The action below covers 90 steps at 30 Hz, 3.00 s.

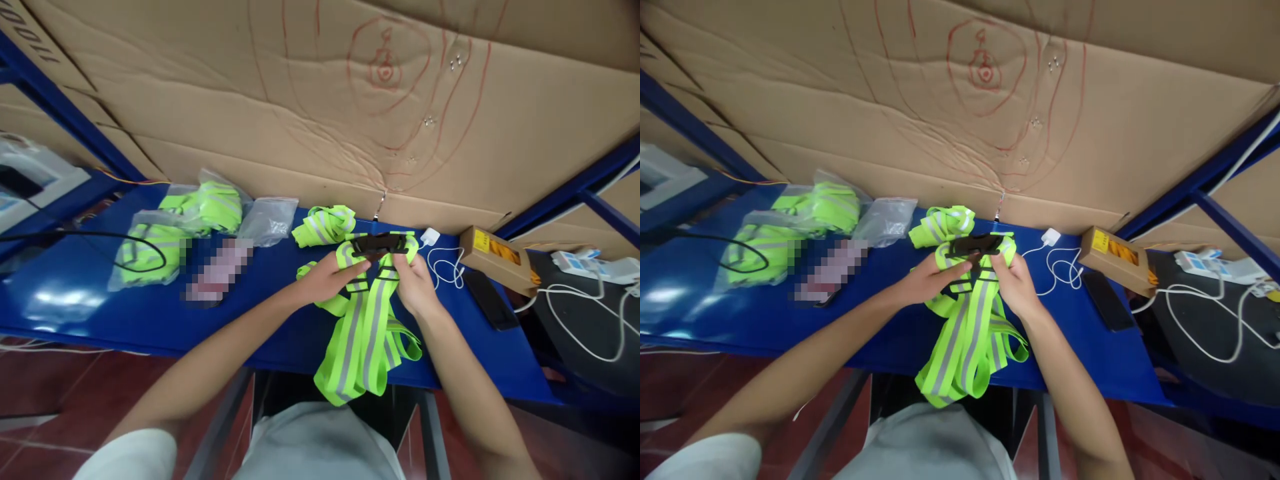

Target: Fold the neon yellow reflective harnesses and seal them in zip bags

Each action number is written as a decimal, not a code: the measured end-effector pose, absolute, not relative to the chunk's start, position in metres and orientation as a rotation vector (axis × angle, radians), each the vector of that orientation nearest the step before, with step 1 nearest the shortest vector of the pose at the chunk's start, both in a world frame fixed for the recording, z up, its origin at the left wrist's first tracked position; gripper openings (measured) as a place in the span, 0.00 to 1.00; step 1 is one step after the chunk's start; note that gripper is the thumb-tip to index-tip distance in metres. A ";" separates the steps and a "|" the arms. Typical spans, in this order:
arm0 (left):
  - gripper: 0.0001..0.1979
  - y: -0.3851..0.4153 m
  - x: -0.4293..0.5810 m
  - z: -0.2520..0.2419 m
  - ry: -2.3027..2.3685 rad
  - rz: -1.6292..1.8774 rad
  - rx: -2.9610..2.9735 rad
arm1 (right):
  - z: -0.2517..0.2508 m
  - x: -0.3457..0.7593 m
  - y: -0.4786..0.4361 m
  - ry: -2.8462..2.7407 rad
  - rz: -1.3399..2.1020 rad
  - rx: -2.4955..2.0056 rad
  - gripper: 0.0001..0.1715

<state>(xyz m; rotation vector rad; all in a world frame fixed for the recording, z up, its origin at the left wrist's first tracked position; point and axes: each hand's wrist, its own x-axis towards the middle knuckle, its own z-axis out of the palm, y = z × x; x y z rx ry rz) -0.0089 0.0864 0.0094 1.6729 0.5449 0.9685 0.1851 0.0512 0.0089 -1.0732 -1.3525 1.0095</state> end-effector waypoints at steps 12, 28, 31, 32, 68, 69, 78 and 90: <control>0.20 0.076 -0.006 -0.021 0.771 0.776 1.286 | 0.007 0.195 0.053 -1.756 0.553 -1.253 0.38; 0.15 0.072 -0.017 0.005 0.445 0.521 1.260 | 0.041 0.177 0.067 -1.498 1.211 -1.440 0.35; 0.16 0.076 -0.021 0.009 0.467 0.473 1.295 | 0.032 0.178 0.069 -1.293 1.398 -1.443 0.35; 0.16 0.078 -0.022 0.007 0.484 0.468 1.322 | 0.030 0.178 0.070 -1.254 1.403 -1.431 0.33; 0.17 0.002 -0.016 0.027 0.279 0.201 0.675 | 0.062 0.182 0.011 -1.769 1.035 -1.287 0.17; 0.18 -0.008 -0.018 0.031 0.233 0.145 0.678 | 0.066 0.182 0.005 -1.672 1.228 -1.273 0.17; 0.19 0.000 -0.016 0.031 0.320 0.156 0.959 | 0.051 0.192 0.007 -1.614 1.338 -1.279 0.19; 0.17 0.030 -0.006 0.013 0.248 0.209 0.785 | 0.043 0.197 0.021 -1.880 1.235 -1.192 0.27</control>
